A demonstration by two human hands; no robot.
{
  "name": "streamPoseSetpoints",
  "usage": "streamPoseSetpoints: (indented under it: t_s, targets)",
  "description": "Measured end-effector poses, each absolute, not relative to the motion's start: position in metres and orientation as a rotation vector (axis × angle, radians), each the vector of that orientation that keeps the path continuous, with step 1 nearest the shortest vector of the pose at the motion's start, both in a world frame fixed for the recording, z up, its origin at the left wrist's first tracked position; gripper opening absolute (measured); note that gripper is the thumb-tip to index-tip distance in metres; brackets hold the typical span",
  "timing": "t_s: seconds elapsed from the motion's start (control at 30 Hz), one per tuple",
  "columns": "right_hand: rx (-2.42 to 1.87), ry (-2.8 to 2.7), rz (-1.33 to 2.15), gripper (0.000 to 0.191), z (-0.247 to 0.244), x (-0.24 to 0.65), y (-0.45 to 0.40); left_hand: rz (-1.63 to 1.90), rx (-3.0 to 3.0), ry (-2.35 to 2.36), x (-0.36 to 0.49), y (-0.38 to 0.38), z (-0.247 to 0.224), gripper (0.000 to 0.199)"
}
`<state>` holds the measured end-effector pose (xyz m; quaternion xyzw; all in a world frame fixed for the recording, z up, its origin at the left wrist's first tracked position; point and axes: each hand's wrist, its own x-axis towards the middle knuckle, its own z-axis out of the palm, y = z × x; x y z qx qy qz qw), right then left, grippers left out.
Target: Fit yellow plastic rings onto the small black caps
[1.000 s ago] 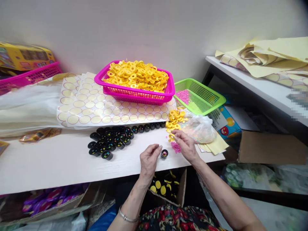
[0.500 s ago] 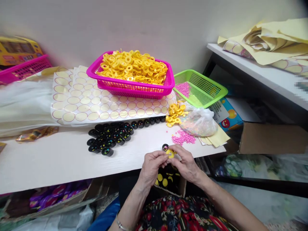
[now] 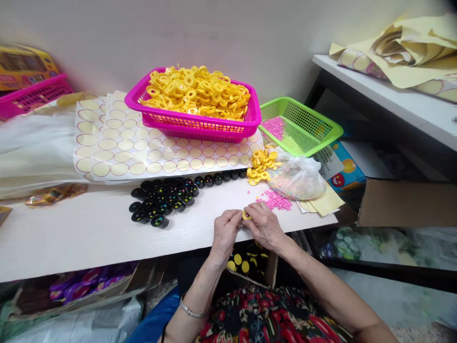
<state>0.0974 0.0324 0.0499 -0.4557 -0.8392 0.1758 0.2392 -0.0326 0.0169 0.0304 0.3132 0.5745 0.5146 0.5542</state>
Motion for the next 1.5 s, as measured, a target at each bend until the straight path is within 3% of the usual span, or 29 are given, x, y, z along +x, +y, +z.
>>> streamPoseSetpoints:
  t_s: [0.17,0.3,0.57,1.2,1.37,1.5]
  targets:
    - [-1.297,-2.075,0.652,0.009,0.039,0.098,0.036,1.246,0.884,1.36,-0.027,0.021,0.023,0.023]
    - [-1.277,-1.743,0.977,0.012,0.03,0.097,0.038,1.237,0.888,1.366,-0.026,0.022,0.02,0.022]
    - [-1.285,-1.206,1.493,0.032,0.03,0.09,0.034,1.164,0.839,1.394,-0.026,0.025,0.031,0.021]
    - [-1.35,-0.941,1.561,0.032,0.022,0.075,0.034,1.122,0.791,1.364,-0.025,0.03,0.023,0.034]
    - [-1.356,-0.971,1.574,0.032,0.026,0.076,0.037,1.087,1.11,1.117,-0.039,0.026,0.019,0.033]
    - [-1.234,-0.945,1.645,0.036,0.03,0.083,0.03,1.11,1.38,1.194,-0.041,0.025,0.019,0.024]
